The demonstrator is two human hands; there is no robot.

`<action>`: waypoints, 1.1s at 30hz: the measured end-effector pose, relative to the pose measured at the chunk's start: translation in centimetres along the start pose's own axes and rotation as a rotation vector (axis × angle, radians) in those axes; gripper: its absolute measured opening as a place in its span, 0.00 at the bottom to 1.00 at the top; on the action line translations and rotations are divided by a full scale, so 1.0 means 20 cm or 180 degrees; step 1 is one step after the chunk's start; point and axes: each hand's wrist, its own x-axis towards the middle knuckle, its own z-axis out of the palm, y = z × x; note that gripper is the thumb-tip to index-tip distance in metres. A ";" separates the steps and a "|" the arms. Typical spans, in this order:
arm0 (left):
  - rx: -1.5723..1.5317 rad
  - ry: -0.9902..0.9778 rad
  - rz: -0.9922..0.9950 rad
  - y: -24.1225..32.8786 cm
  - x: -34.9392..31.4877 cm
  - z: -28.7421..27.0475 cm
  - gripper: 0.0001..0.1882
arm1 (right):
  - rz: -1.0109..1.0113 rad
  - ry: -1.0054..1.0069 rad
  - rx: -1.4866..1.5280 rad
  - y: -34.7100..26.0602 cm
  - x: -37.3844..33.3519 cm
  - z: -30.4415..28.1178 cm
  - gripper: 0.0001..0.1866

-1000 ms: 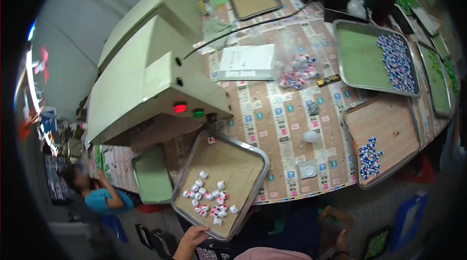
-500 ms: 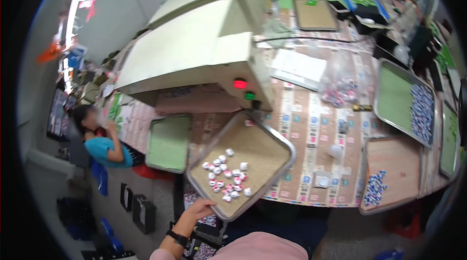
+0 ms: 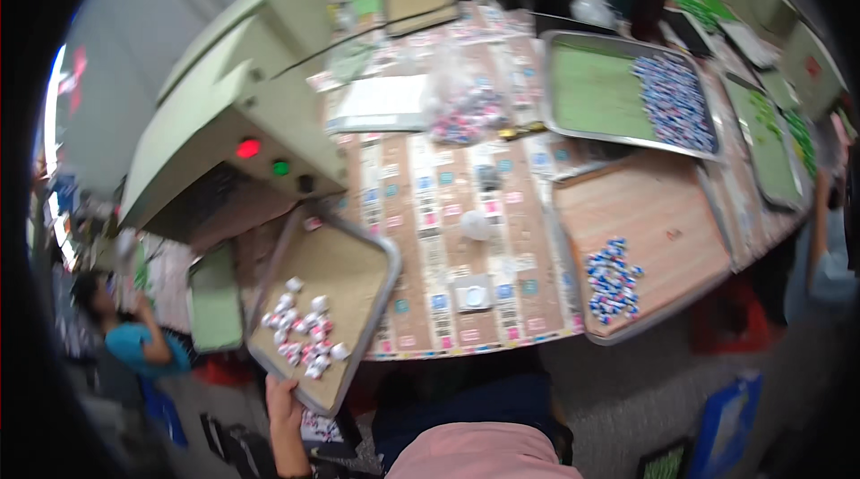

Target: The person assembles small, round, white candy pieces by hand, attaching small blue and pink decorative elements to them. They work at a table with trays of components, picking up a base piece, adding the decorations, and placing the finished item onto a tray.

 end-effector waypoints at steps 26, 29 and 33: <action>0.4401 0.0544 0.2633 0.04 -0.24 0.38 0.39 | -0.1646 -0.3154 -0.1895 -1.18 -0.64 -0.36 0.24; 0.3917 0.0174 0.2802 -0.01 -0.18 0.41 0.39 | -0.3472 -0.1742 -0.0522 -1.47 -0.85 -0.36 0.12; 0.3857 0.0074 0.2980 0.01 -0.14 0.48 0.36 | -0.3861 -0.0244 0.0565 -1.81 -0.70 -0.27 0.18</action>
